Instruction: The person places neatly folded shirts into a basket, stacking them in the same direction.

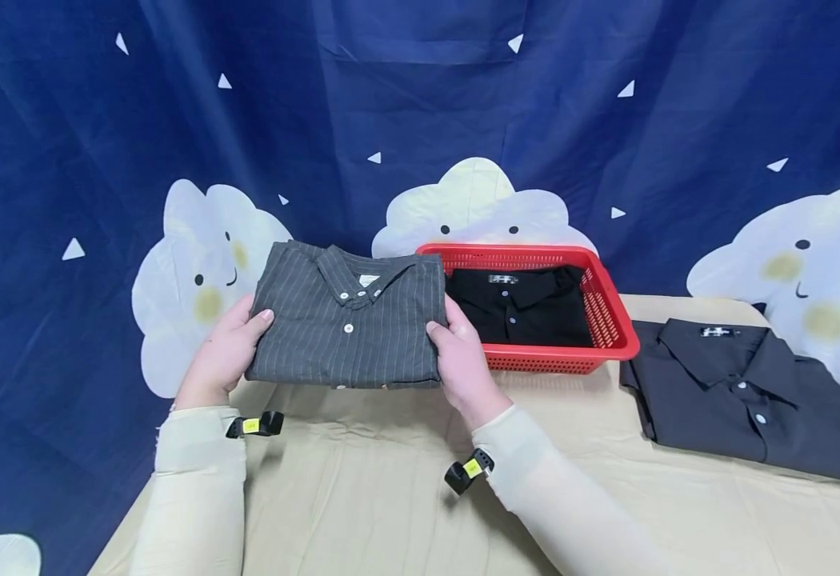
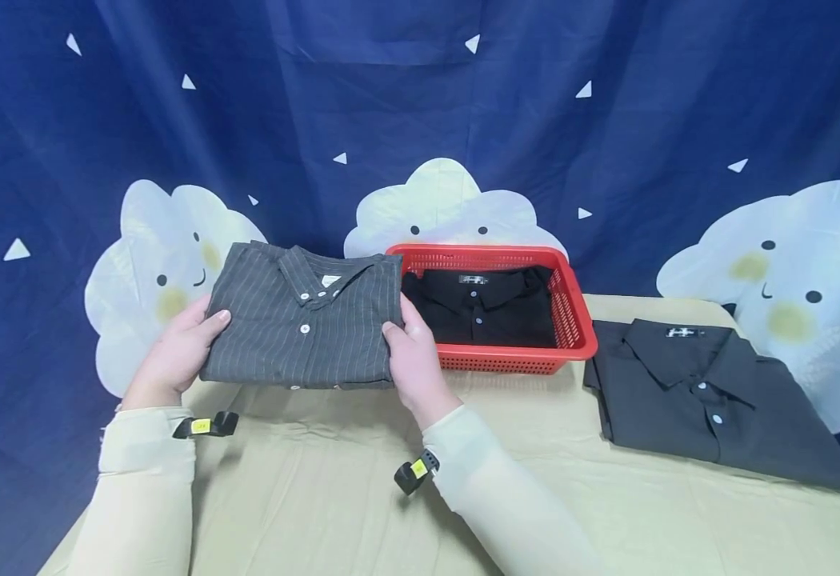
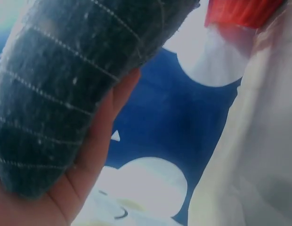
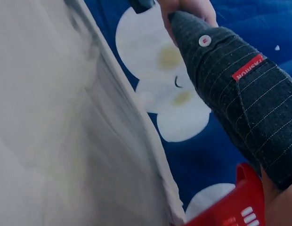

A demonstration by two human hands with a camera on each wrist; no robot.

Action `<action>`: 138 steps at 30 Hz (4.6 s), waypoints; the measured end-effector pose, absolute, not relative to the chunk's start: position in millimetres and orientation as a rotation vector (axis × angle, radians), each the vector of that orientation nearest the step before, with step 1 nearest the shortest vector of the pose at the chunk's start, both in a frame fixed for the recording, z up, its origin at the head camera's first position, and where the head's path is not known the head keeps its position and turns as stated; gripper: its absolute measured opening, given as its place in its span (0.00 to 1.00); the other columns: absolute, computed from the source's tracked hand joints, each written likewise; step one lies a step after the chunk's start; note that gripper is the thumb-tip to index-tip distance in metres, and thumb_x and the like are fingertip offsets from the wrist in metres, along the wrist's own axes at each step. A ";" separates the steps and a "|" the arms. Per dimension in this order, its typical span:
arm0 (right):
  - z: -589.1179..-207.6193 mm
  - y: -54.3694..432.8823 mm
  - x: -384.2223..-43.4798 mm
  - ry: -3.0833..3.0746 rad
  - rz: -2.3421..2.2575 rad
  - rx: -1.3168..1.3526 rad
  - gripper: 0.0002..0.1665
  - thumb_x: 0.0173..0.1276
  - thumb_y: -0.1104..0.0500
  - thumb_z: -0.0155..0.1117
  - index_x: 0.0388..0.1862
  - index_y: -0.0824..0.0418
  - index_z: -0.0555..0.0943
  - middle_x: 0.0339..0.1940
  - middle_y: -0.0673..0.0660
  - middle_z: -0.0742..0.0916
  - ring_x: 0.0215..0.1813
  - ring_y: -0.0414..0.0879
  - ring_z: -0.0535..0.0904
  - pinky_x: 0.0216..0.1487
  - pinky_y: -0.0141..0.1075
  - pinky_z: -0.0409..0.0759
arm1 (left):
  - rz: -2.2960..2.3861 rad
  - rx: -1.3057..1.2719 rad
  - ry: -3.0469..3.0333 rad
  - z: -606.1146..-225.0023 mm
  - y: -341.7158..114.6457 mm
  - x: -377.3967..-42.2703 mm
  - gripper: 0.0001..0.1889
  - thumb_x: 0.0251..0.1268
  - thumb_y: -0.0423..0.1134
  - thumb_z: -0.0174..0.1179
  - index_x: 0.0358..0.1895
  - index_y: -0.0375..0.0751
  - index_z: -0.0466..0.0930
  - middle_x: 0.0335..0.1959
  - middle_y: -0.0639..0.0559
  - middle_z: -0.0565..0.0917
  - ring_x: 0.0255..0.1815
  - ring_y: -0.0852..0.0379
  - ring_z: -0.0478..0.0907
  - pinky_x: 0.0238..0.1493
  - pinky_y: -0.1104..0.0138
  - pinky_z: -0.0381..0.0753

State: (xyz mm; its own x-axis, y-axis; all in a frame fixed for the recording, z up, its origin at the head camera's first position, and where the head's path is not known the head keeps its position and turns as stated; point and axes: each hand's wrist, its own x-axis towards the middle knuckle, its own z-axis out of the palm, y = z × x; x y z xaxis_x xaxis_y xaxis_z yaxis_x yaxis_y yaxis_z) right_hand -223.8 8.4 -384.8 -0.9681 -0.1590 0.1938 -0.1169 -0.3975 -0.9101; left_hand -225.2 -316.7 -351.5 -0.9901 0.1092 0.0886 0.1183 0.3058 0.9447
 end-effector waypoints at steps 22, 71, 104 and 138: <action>-369.2 86.4 -224.6 1.885 -2.547 -0.328 0.30 0.78 0.66 0.45 0.76 0.50 0.68 0.59 0.63 0.81 0.46 0.52 0.84 0.43 0.43 0.86 | -1.669 -0.488 -2.533 -349.4 -257.8 -235.0 0.23 0.84 0.40 0.43 0.76 0.42 0.62 0.63 0.41 0.79 0.56 0.52 0.81 0.62 0.64 0.73; -360.3 248.4 -290.4 3.006 -1.345 -0.267 0.33 0.79 0.64 0.48 0.82 0.58 0.59 0.74 0.66 0.71 0.74 0.60 0.64 0.73 0.59 0.60 | -1.186 -0.578 -2.736 -372.0 -91.7 -323.7 0.24 0.80 0.37 0.51 0.74 0.47 0.62 0.64 0.48 0.78 0.65 0.52 0.75 0.69 0.55 0.70; -366.3 229.0 -293.8 3.185 -0.798 -0.117 0.46 0.74 0.59 0.56 0.83 0.62 0.45 0.65 0.77 0.75 0.63 0.71 0.75 0.65 0.64 0.68 | -0.711 -0.421 -2.991 -375.4 -73.9 -326.9 0.41 0.74 0.43 0.58 0.83 0.45 0.45 0.68 0.43 0.76 0.62 0.48 0.79 0.67 0.53 0.73; -373.0 229.1 -292.5 3.275 -0.501 -0.284 0.34 0.69 0.47 0.60 0.68 0.64 0.76 0.70 0.70 0.74 0.79 0.66 0.53 0.75 0.65 0.45 | -0.046 -0.533 -3.117 -373.9 -62.6 -327.8 0.34 0.70 0.54 0.58 0.75 0.45 0.68 0.74 0.45 0.69 0.79 0.44 0.54 0.79 0.49 0.41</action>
